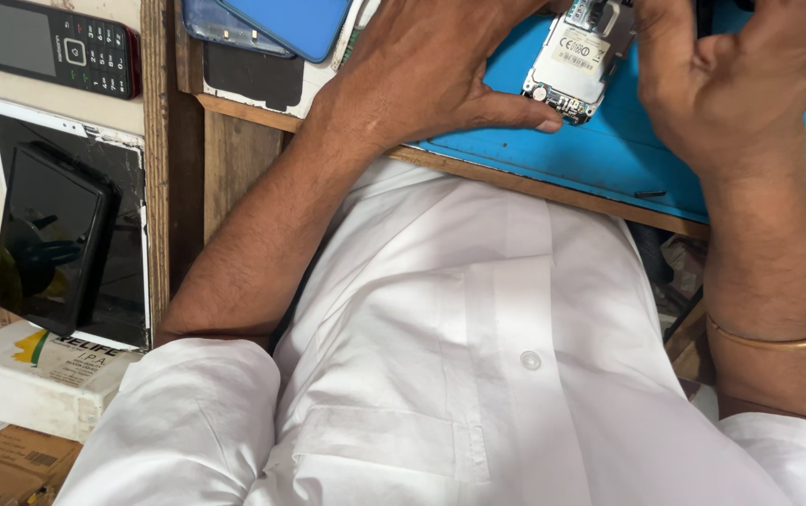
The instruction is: The person uses a yellow-handled screwdriver to unscrew and remove components from a mobile phone motherboard. They manipulate the board, remove a small black part, and continue to unscrew and adjust components on the circuit board.
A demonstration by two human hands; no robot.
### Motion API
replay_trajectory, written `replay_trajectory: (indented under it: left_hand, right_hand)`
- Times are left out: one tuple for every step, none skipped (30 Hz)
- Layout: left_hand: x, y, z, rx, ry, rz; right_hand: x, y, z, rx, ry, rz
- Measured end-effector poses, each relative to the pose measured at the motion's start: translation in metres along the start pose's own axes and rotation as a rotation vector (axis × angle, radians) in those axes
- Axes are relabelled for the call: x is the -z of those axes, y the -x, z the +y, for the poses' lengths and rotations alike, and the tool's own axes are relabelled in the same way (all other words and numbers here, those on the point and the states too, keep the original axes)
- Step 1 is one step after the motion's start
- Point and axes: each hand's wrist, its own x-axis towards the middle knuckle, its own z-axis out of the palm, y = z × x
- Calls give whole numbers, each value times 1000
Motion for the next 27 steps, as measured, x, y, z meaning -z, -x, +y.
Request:
replay_trajectory:
  left_hand:
    - [-2, 0, 0, -10, -30, 18]
    - [-4, 0, -1, -20, -60, 36]
    - [-6, 0, -1, -14, -75, 34]
    - [-7, 0, -2, -8, -89, 32]
    - [-8, 0, -2, -4, -104, 33]
    - [-8, 0, -2, -17, -101, 40]
    - [-8, -1, -2, -32, -96, 46]
    - [-7, -2, -3, -47, -91, 53]
    - [-7, -2, -2, -45, -95, 47]
    - [-7, -2, -2, -42, -98, 41]
    - [-6, -2, -2, -38, -102, 34]
    - [-5, -3, -1, -42, -91, 30]
    - [-5, -4, 0, -45, -81, 26]
    - [-4, -4, 1, -48, -71, 21]
    - [-1, -5, 1, -62, -65, 25]
    - [2, -5, 2, -76, -58, 29]
    - [4, -5, 2, -89, -49, 31]
    - [5, -6, 3, -113, -35, 39]
    - [7, -6, 3, -136, -22, 46]
    - [8, -6, 4, -159, -9, 52]
    - [8, -6, 3, -157, -8, 42]
    - [9, -6, 3, -155, -8, 33]
    - [9, -5, 4, -152, -5, 24]
    - [9, -5, 5, -152, -25, 15]
    - [10, -7, 5, -154, -46, 12]
    - [11, -9, 5, -157, -67, 8]
    - [11, -9, 5, -170, -76, 47]
  right_hand:
    - [-1, 0, 3, -12, -24, -7]
    - [0, 0, 7, -43, -54, -27]
    - [0, 0, 10, -72, -83, -50]
    - [1, 0, 12, -90, -103, -64]
    - [2, 1, 15, -82, -97, -59]
    - [3, 3, 17, -74, -84, -60]
    - [4, 5, 20, -50, -61, -46]
    - [6, 8, 23, -27, -37, -32]
    - [7, 13, 27, -36, 17, -14]
    - [9, 19, 33, -28, 120, -19]
    - [10, 26, 40, -20, 221, -24]
    - [13, 33, 48, 6, 370, -51]
    - [15, 39, 56, 32, 517, -78]
    - [16, 46, 64, 59, 664, -105]
    - [19, 50, 72, 88, 816, -128]
    - [19, 54, 78, 111, 896, -137]
    - [21, 56, 83, 135, 976, -147]
    - [22, 57, 85, 152, 984, -144]
    - [22, 58, 85, 177, 1018, -139]
    - [22, 57, 84, 202, 1051, -133]
    - [21, 55, 81, 232, 1113, -127]
    - [20, 53, 77, 184, 1026, -131]
    - [20, 50, 72, 139, 937, -133]
    - [18, 47, 66, 20, 695, -139]
    - [18, 41, 62, -68, 484, -120]
    - [19, 35, 59, -149, 272, -84]
    - [16, 30, 56, -205, 83, -39]
